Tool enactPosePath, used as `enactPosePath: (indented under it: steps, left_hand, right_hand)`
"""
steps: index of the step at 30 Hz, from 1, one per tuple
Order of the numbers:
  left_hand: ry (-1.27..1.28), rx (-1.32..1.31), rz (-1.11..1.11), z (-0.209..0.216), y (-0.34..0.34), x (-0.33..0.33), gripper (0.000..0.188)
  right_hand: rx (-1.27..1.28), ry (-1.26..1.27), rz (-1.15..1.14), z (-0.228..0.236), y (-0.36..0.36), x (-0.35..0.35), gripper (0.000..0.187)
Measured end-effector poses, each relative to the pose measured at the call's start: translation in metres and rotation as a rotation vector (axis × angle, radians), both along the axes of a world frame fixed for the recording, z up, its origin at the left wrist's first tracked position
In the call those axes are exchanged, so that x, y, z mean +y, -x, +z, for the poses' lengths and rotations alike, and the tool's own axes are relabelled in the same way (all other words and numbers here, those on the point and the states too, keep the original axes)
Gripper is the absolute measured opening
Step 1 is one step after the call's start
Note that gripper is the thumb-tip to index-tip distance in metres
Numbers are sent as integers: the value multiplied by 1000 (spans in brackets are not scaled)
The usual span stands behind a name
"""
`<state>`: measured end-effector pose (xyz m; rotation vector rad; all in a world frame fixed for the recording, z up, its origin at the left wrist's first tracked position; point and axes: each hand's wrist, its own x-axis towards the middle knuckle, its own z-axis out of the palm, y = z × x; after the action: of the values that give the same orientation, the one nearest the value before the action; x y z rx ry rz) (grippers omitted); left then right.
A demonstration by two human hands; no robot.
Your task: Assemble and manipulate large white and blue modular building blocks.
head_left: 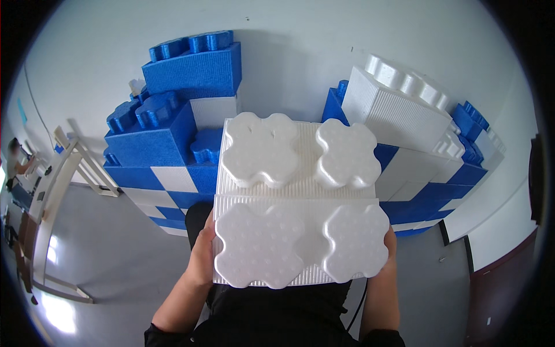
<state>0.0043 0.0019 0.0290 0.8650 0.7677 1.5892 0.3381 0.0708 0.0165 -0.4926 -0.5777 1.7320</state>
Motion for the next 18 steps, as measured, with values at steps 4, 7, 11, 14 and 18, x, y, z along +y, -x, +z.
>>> enactPosePath:
  steps: [4, 7, 11, 14, 18]
  left_hand:
    - [17, -7, 28, -8, 15, 1, 38]
    - [-40, 77, -61, -14, 26, -2, 38]
    - [71, 109, 6, 4, 6, -4, 42]
    - [119, 158, -88, 24, -5, -4, 64]
    - [14, 165, -61, 15, 0, -3, 53]
  right_hand:
    - [-219, 61, -68, 23, 21, -3, 40]
    - [-436, 18, -181, 30, 27, -9, 42]
    - [-132, 60, -47, 17, 6, -3, 43]
    - [-22, 4, -27, -3, -7, -2, 42]
    - [-65, -172, 53, 1, -5, -1, 42]
